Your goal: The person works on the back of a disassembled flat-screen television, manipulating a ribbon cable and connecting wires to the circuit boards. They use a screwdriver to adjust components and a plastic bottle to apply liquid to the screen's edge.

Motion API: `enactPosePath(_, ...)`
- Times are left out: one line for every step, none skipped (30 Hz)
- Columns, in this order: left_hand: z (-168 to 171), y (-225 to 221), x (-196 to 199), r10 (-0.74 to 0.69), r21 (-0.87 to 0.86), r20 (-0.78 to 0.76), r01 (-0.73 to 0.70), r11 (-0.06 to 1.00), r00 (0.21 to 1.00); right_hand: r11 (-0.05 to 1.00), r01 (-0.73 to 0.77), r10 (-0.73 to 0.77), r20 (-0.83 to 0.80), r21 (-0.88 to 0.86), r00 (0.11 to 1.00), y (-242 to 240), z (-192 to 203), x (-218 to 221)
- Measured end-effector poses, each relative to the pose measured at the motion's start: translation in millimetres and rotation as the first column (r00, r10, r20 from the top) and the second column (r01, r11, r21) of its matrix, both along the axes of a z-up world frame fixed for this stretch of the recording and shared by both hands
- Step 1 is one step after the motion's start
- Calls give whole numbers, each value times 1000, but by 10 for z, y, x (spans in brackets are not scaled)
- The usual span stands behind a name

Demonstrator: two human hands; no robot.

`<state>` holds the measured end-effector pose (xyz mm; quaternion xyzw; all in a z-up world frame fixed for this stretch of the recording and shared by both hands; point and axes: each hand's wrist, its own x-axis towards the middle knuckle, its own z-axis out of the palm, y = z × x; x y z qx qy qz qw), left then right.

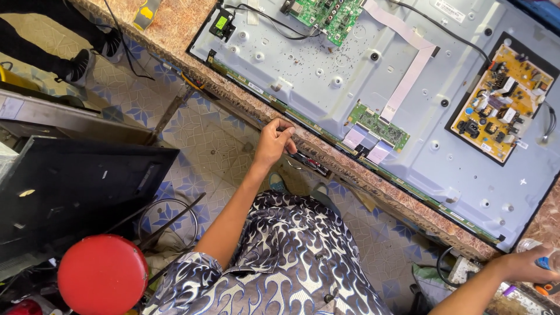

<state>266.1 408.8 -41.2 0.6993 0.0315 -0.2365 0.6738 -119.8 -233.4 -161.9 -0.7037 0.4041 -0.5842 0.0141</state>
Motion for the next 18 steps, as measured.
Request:
enactPosePath(1,-3,-9,12,-9,-2,-12,1000,1000,1000,-17,17,8,6,1000,10,8,-5)
enactPosePath(5,-8,-4,22,-18,-2,-22,1000,1000,999,-31,31,19,11,999,27,9,-8)
enactPosePath(4,-11,17,18,-18,-1,-18,1000,1000,1000,-27,27,20,11,999,13,-8,15)
enactPosePath(0,-8,12,20,-29,-6,-20,999,1000,999,-9,8,7,31,1000,10,-19,1)
enactPosePath(-7,-6,6,21,-40,-11,-22,999,1000,999,11,-10,-6,50,1000,6,-32,-16)
enactPosePath(-31,-6,6,19,-39,-13,-19,999,1000,999,13,-13,-8,52,1000,38,10,1)
enactPosePath(-55,-6,5,18,-41,-7,-19,999,1000,999,-33,32,27,34,999,69,53,17)
enactPosePath(-75,-4,12,18,-42,0,-18,999,1000,997,-79,78,63,15,995,102,90,44)
enactPosePath(-74,-5,10,16,-41,-1,-16,999,1000,997,-77,76,62,17,995,113,96,71)
enactPosePath(-73,-9,6,24,-44,1,-24,999,1000,998,-54,51,74,40,996,129,108,79)
enactPosePath(-70,-14,3,32,-47,3,-31,998,999,997,-32,27,87,64,996,145,122,88)
enactPosePath(-58,-14,0,27,-49,6,-26,998,1000,998,-28,22,89,63,996,134,109,82)
enactPosePath(-46,-17,0,32,-38,12,-31,999,999,999,-10,7,55,47,998,122,97,77)
enactPosePath(-34,-20,-16,35,-27,14,-34,999,999,999,10,-11,18,32,1000,117,97,40)
enactPosePath(-41,-25,5,28,-28,12,-28,999,1000,999,17,-17,16,31,1000,132,110,64)
enactPosePath(-57,-26,4,34,-36,9,-33,999,999,999,-39,38,26,27,999,149,124,64)
enactPosePath(-76,-28,2,39,-45,6,-39,998,999,995,-94,93,37,22,995,166,135,63)
enactPosePath(-83,-26,-5,33,-45,1,-33,998,999,996,-87,87,33,22,996,170,133,54)
